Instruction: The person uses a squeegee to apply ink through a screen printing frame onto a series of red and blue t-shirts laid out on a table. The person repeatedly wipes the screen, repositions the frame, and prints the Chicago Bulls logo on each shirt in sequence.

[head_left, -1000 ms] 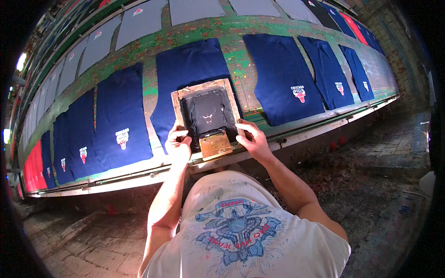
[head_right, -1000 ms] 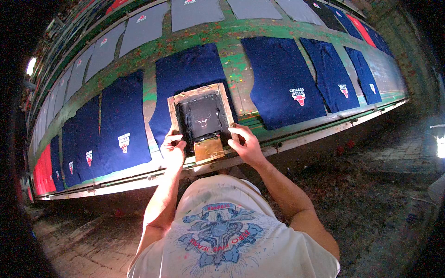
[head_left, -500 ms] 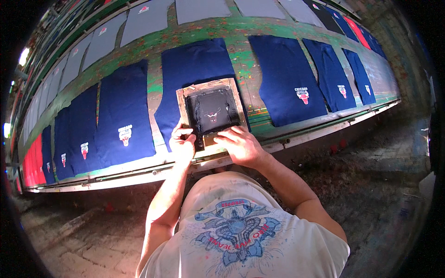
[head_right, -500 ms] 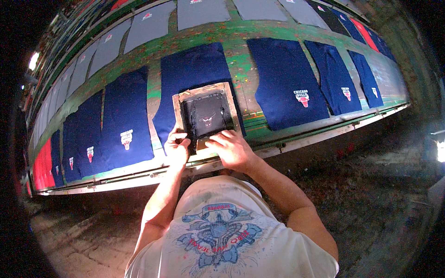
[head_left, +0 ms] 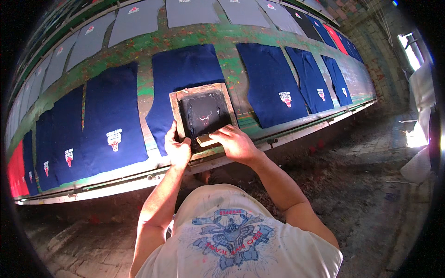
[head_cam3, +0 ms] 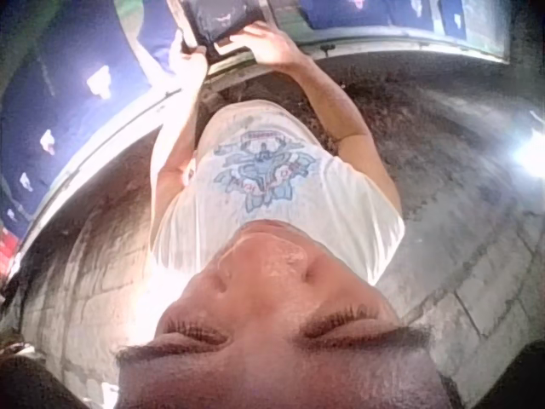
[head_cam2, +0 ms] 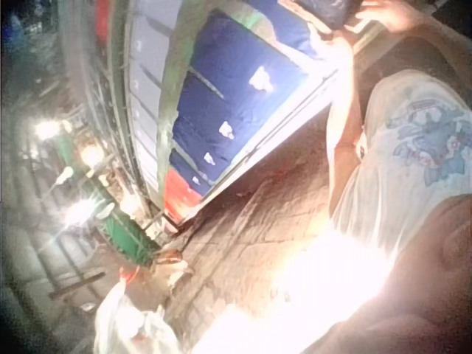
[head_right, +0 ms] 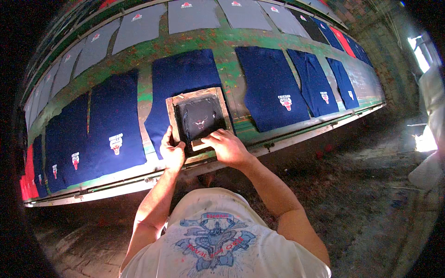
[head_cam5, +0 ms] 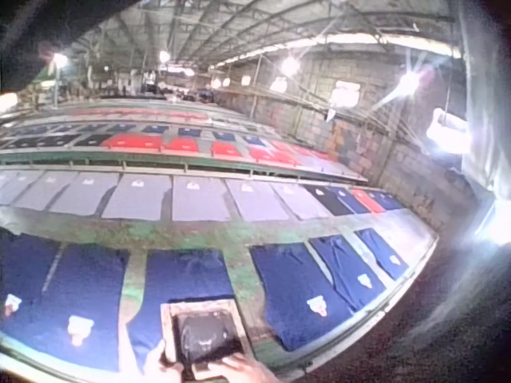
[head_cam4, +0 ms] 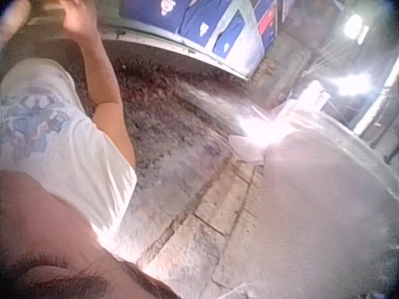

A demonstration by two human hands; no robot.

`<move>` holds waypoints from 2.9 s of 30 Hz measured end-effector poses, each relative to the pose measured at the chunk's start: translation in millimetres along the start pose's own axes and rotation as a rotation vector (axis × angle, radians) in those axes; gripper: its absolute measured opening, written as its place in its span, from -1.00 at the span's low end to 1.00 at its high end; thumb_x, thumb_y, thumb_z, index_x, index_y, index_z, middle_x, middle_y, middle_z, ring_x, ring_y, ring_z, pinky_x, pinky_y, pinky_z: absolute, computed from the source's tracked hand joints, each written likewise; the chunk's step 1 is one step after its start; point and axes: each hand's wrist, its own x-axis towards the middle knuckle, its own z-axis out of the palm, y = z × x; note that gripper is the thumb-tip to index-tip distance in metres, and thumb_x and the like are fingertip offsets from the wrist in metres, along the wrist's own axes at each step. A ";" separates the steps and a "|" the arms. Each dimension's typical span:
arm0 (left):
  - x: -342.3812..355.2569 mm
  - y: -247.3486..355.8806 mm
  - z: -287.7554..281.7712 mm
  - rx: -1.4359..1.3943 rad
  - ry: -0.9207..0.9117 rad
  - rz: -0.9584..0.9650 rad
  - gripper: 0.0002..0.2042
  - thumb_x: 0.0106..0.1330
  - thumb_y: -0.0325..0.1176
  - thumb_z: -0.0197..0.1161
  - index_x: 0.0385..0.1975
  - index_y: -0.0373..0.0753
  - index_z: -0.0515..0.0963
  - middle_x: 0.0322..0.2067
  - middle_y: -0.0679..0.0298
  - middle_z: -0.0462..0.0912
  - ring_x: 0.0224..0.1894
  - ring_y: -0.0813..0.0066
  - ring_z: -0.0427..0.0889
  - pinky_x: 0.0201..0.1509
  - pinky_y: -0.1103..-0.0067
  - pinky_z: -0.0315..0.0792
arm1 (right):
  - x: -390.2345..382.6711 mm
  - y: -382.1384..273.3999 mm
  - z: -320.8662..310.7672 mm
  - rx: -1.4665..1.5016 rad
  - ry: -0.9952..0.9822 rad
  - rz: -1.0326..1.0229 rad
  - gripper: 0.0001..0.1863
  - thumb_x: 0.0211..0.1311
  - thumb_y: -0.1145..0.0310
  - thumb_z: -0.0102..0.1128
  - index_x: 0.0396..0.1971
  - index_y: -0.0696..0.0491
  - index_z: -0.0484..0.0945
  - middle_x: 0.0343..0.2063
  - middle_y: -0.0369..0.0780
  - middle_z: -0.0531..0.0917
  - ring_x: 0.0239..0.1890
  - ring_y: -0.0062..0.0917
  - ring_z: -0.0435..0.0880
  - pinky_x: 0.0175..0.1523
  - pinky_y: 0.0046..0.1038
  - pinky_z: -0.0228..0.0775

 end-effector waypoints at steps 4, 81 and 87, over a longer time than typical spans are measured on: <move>-2.1 3.5 -3.6 0.081 0.003 -0.011 -0.20 0.11 -0.73 0.29 0.52 -0.49 0.43 0.48 -0.09 0.54 0.55 0.16 0.51 0.70 0.36 0.28 | -2.5 5.1 3.1 0.047 -0.013 0.011 -0.53 0.19 0.59 0.33 0.14 0.04 0.74 0.05 -0.16 0.78 0.13 -0.14 0.73 0.30 -0.14 0.60; -3.5 16.9 -7.2 0.320 0.024 0.324 -0.44 0.00 -0.72 0.22 0.05 -0.19 0.80 0.40 -0.06 0.65 0.47 0.03 0.56 0.65 0.23 0.31 | -64.9 70.2 8.4 0.838 -0.047 0.583 -0.41 0.48 0.40 0.49 0.46 0.07 0.57 0.16 -0.16 0.69 0.14 -0.50 0.72 0.28 -0.37 0.62; -4.9 56.1 4.6 0.108 0.028 0.256 -0.53 0.08 -0.86 0.20 -0.07 -0.24 0.75 0.52 0.09 0.56 0.22 0.54 0.68 0.10 0.68 0.51 | -66.0 61.8 -24.7 0.664 0.110 0.333 -0.42 0.30 0.27 0.62 0.30 -0.02 0.67 0.27 -0.02 0.63 0.40 -0.08 0.55 0.55 -0.12 0.36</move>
